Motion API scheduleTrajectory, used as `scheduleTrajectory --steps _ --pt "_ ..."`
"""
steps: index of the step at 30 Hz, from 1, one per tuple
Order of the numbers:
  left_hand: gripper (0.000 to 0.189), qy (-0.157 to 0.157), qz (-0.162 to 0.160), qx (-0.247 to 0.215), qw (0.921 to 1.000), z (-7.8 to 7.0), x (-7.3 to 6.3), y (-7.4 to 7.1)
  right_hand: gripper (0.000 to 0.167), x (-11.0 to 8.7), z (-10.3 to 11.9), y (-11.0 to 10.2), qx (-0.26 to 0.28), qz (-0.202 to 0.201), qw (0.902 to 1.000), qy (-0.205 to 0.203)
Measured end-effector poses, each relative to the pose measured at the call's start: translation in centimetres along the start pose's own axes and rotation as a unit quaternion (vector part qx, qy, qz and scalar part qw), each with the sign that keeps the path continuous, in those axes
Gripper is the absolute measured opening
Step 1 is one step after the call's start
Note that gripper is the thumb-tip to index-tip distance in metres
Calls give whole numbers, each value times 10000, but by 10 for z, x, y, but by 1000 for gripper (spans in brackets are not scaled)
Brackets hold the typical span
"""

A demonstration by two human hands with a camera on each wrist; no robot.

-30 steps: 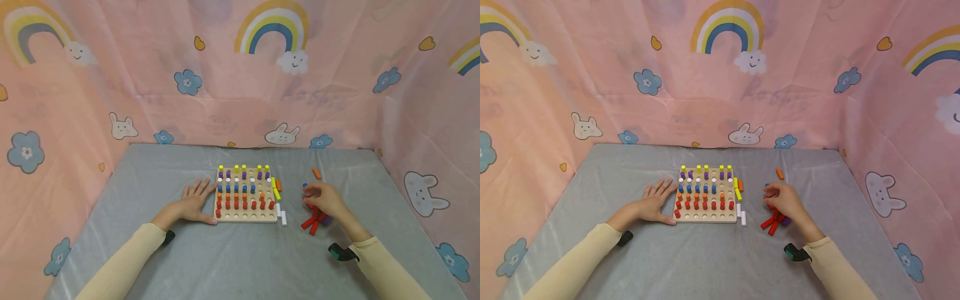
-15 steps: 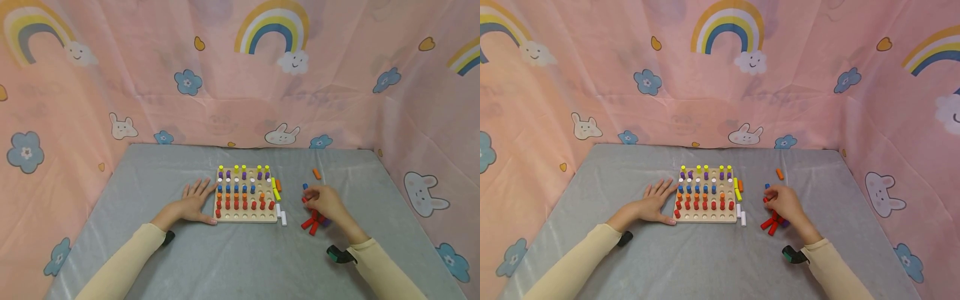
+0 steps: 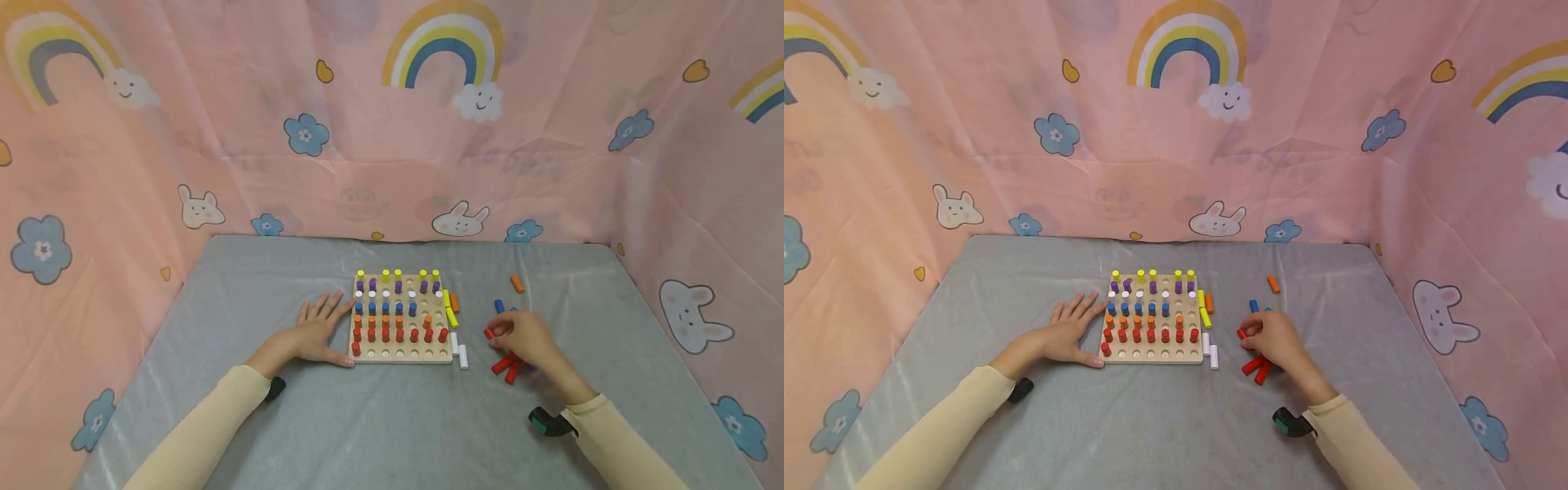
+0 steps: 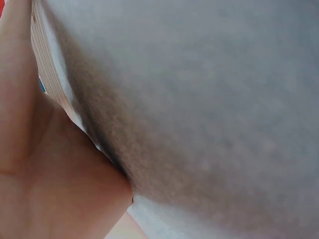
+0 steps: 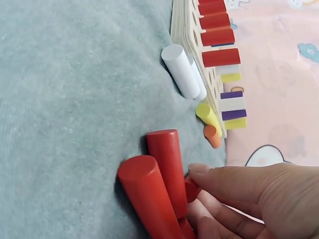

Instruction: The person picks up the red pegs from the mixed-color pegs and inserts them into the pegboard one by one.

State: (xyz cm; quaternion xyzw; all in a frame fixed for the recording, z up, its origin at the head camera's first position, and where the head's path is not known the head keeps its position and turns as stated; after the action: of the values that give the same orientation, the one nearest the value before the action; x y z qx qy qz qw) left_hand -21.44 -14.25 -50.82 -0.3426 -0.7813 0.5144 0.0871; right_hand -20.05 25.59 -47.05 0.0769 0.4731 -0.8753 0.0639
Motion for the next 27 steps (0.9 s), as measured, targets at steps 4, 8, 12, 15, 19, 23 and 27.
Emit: scheduleTrajectory --steps 4,8,12,15,19,23,27 --pt "124 -2 -1 12 10000 -1 0 0 26 0 -1 2 1 59 9999 92" --pt "125 16 23 24 10000 -2 0 -1 27 1 -2 3 18 106 9999 131" --pt "124 -7 59 96 9999 -5 -1 -4 28 1 -2 3 34 141 9998 147" --pt "122 -32 62 160 9998 -7 -2 -6 28 1 -1 3 44 135 9998 132" --pt "123 22 51 127 9999 -6 -2 -6 27 1 0 4 68 103 9999 74" --pt "125 29 71 87 9999 -4 -1 -4 26 0 0 4 62 42 10000 -1" --pt "123 -8 91 116 9999 -6 -2 -6 25 0 -2 5 59 4 10000 -19"
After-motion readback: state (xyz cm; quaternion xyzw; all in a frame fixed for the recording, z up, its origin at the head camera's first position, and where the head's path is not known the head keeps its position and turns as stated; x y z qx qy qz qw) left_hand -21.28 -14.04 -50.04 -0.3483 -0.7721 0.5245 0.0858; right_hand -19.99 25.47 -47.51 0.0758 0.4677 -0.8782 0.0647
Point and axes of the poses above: each hand's wrist, its own x-axis towards the middle knuckle, its own y-axis out of the palm, z = x × y, the point moved 4 cm from there along x, towards the middle knuckle, and after that the axes turned 10 degrees about y, right-handed, at the moved point
